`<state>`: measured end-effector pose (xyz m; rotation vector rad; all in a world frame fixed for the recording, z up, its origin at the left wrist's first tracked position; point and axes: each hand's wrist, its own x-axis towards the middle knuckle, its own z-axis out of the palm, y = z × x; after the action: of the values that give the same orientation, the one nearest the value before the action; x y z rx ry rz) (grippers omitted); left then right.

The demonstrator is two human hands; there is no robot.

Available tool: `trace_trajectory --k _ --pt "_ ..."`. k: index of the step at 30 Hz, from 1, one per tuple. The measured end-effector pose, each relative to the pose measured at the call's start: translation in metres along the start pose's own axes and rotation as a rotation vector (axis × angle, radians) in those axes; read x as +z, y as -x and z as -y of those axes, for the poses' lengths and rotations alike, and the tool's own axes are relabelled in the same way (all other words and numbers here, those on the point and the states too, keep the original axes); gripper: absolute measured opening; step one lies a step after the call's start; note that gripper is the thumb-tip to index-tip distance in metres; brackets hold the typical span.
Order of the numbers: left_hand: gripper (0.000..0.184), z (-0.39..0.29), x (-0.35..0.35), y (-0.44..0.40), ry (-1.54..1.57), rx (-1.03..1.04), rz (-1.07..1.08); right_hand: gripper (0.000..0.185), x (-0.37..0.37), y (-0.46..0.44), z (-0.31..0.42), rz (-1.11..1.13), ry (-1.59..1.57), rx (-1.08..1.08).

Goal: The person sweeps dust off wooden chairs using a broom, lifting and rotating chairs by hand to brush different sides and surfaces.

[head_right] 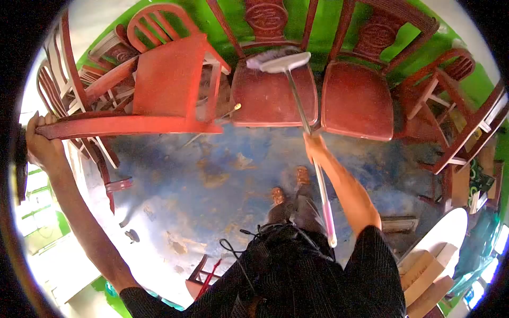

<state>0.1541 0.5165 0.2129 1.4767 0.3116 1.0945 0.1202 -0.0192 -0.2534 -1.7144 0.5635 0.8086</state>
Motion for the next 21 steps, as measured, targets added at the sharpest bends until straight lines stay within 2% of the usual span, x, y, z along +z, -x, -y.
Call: trace_trajectory --k 3,4,8,10,13,14,15,17,19,21 --pt "0.014 0.0 0.012 0.012 -0.006 0.024 -0.002 0.05 0.023 0.001 0.006 -0.052 0.0 -0.038" --pt "0.016 -0.002 0.022 0.022 0.027 0.027 -0.059 0.053 0.005 0.007 -0.029 0.078 0.141 -0.194" --pt "0.018 -0.001 0.027 0.028 0.025 0.038 -0.045 0.038 -0.043 0.13 -0.066 0.025 0.371 -0.081" --pt "0.016 -0.004 0.031 0.032 0.035 0.019 -0.052 0.031 -0.057 0.157 -0.119 -0.233 0.72 -0.43" --pt "0.011 -0.005 0.033 0.034 0.082 -0.026 -0.037 0.031 -0.069 0.215 -0.086 -0.317 0.78 -0.421" --pt "0.011 -0.004 0.031 0.033 0.076 -0.019 -0.031 0.031 -0.074 0.223 -0.074 -0.326 0.758 -0.33" --pt "0.011 -0.002 0.028 0.029 0.07 -0.011 -0.026 0.031 -0.08 0.228 -0.068 -0.327 0.757 -0.328" --pt "0.011 0.008 0.006 -0.002 0.057 -0.032 0.004 0.035 -0.1 0.231 -0.062 -0.386 0.985 -0.456" --pt "0.012 0.01 -0.001 -0.012 0.045 -0.052 0.027 0.043 -0.126 0.224 -0.066 -0.392 1.094 -0.43" --pt "0.015 0.007 -0.003 -0.012 -0.016 -0.038 0.018 0.048 -0.148 0.21 -0.058 -0.348 1.363 -0.346"
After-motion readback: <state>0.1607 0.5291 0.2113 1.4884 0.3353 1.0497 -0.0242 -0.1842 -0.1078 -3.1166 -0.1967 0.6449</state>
